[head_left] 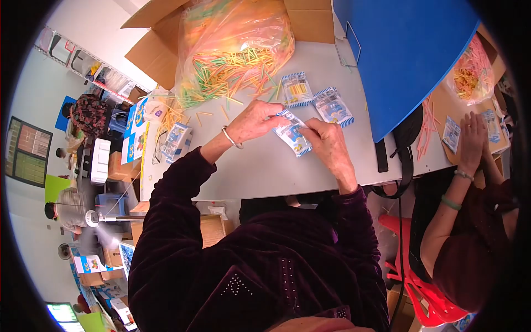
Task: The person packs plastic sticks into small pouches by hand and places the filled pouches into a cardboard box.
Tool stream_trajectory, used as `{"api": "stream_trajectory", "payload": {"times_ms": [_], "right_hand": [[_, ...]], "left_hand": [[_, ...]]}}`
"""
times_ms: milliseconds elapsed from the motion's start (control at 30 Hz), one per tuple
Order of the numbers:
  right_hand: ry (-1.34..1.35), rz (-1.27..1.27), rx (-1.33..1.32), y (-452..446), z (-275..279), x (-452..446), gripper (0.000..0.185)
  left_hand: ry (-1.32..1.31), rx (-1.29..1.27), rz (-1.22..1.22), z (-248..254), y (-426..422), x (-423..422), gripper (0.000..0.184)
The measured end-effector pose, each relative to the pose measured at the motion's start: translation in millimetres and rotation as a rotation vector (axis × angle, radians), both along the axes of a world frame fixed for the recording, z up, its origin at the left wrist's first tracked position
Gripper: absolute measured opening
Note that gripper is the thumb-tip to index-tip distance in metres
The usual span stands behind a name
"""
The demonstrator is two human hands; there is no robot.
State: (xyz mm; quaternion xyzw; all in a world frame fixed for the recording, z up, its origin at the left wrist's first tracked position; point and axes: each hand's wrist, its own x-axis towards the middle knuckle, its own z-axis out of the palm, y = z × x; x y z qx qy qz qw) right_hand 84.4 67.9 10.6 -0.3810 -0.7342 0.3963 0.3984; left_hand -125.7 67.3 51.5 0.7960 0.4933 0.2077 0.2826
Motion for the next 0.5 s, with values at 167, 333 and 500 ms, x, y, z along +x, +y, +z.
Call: {"api": "stream_trajectory", "payload": {"times_ms": [167, 333, 500], "right_hand": [[0.037, 0.021, -0.005, 4.1, -8.9, -8.3, 0.011], [0.068, 0.045, -0.024, 9.0, -15.7, -8.4, 0.015], [0.1, 0.069, 0.069, 24.2, -20.9, -15.4, 0.014]], "left_hand": [[-0.004, -0.012, 0.073, -8.9, -1.4, -3.3, 0.012], [-0.01, 0.048, 0.061, -14.5, -0.5, -6.5, 0.012], [-0.021, 0.12, 0.087, -6.9, 2.0, -3.2, 0.01]]}}
